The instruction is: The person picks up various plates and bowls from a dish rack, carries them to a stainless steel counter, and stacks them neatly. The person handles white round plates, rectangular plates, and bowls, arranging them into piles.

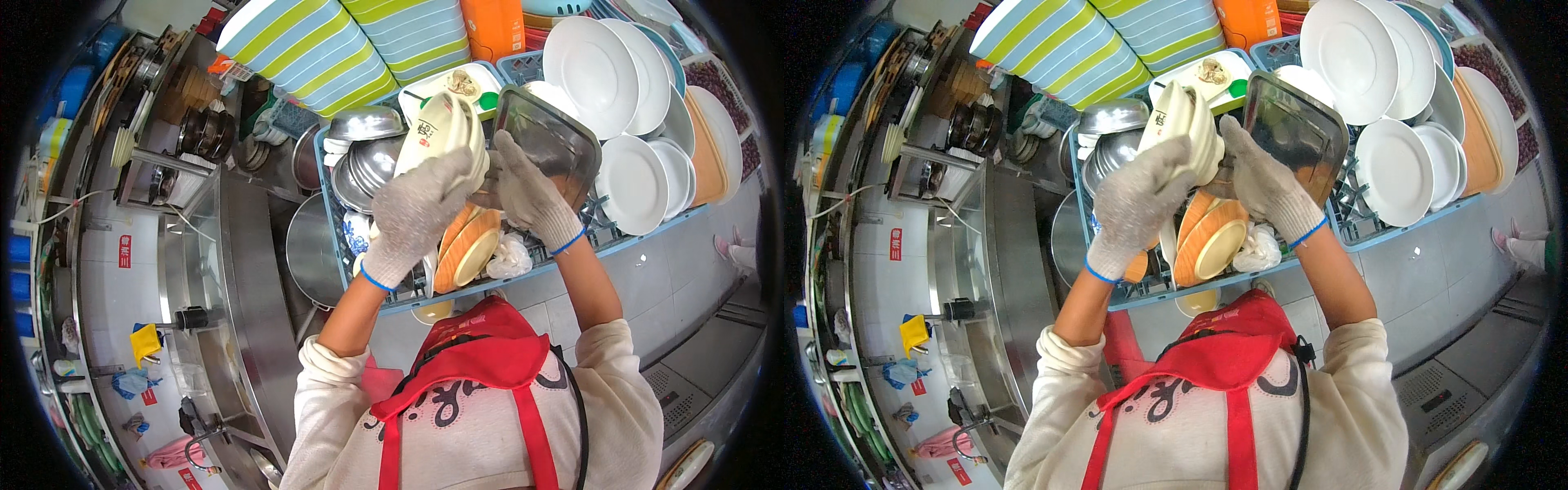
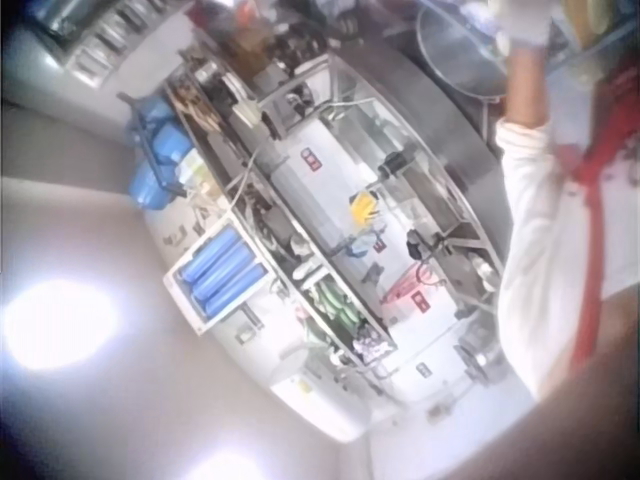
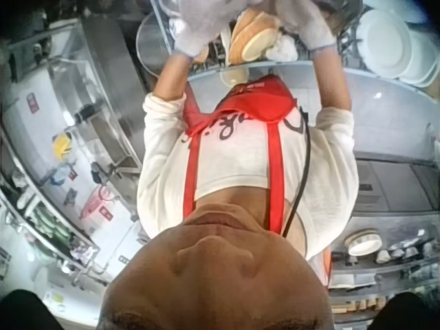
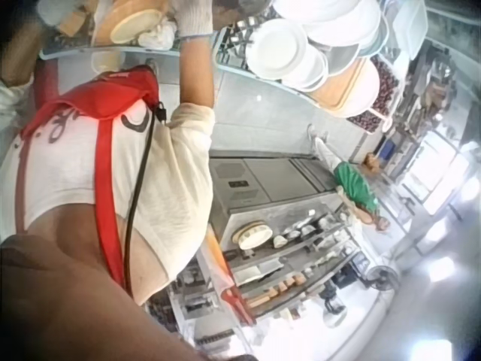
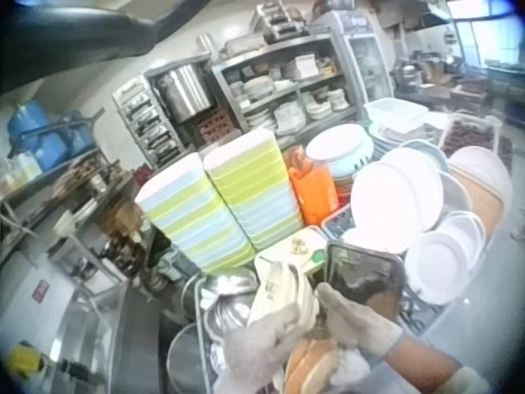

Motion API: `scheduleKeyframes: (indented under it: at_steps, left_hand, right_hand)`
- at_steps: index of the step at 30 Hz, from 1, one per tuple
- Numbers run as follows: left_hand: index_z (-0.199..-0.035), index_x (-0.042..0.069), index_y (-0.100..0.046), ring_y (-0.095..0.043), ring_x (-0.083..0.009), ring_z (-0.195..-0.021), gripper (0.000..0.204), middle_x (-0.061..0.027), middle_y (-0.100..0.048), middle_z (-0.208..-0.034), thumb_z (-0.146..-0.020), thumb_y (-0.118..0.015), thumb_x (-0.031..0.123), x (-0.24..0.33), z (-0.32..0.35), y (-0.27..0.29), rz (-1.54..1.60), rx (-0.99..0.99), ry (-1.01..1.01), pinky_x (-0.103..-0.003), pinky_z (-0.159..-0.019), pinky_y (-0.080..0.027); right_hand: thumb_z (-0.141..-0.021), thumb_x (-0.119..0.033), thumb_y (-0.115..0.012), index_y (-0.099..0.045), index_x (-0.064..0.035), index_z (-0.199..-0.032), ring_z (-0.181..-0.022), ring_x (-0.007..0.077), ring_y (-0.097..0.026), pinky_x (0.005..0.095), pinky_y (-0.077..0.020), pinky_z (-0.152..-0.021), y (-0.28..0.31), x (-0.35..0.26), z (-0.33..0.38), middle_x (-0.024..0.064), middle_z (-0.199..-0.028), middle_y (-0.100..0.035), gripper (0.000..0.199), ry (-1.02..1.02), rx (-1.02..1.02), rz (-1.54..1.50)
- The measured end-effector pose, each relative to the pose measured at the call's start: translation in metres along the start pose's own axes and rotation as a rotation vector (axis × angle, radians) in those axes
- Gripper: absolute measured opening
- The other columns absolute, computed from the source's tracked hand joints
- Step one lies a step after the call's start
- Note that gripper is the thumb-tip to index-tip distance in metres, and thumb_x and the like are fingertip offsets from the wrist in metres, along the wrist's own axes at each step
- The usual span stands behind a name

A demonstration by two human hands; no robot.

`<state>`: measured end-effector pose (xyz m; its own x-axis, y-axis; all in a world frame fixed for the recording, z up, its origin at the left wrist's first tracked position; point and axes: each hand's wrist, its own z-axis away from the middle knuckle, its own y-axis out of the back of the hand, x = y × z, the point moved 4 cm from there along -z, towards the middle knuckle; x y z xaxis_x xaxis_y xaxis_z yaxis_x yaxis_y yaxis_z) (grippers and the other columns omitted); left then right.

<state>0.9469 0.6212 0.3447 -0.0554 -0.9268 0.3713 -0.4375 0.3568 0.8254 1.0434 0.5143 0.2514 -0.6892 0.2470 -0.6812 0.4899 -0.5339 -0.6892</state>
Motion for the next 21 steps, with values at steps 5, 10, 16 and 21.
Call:
scheduleKeyframes:
  at_steps: [5,10,16,21]
  left_hand:
    - [-0.102,0.018,-0.054,-0.062,-0.0211,-0.059,0.026,-0.0048,-0.057,-0.068,-0.077,-0.062,0.024,0.009,0.020,-0.020,-0.328,-0.121,-0.224,-0.031,-0.047,-0.048]
    - [-0.107,0.020,-0.056,-0.062,-0.0186,-0.067,0.031,-0.0025,-0.056,-0.081,-0.076,-0.059,0.021,0.010,0.036,-0.034,-0.488,-0.297,-0.345,-0.030,-0.053,-0.050]
    - [-0.109,0.023,-0.054,-0.062,-0.0164,-0.075,0.038,-0.0019,-0.057,-0.087,-0.073,-0.060,0.016,0.020,0.043,-0.029,-0.532,-0.253,-0.490,-0.028,-0.056,-0.051]
    - [-0.107,0.022,-0.052,-0.062,-0.0165,-0.076,0.036,-0.0028,-0.058,-0.084,-0.073,-0.060,0.014,0.036,0.040,-0.023,-0.608,-0.288,-0.483,-0.028,-0.059,-0.052]
  right_hand:
    - [-0.091,-0.049,-0.048,-0.040,-0.0110,-0.130,-0.104,0.0225,-0.052,0.0404,-0.0488,-0.087,0.004,0.013,0.011,0.0113,-0.118,-0.048,0.055,0.052,0.024,-0.050]
    - [-0.091,-0.041,-0.052,-0.037,-0.0096,-0.131,-0.110,0.0232,-0.053,0.0439,-0.0478,-0.092,-0.004,0.013,0.019,0.0118,-0.120,-0.050,0.053,0.055,-0.067,-0.184]
    - [-0.094,-0.028,-0.050,-0.037,-0.0039,-0.130,-0.111,0.0223,-0.055,0.0378,-0.0494,-0.093,-0.017,0.011,0.030,0.0145,-0.123,-0.052,0.046,0.094,-0.044,-0.337]
    - [-0.092,-0.022,-0.050,-0.038,-0.0003,-0.128,-0.108,0.0241,-0.056,0.0386,-0.0504,-0.091,-0.013,0.016,0.025,0.0167,-0.122,-0.053,0.044,0.130,-0.076,-0.389]
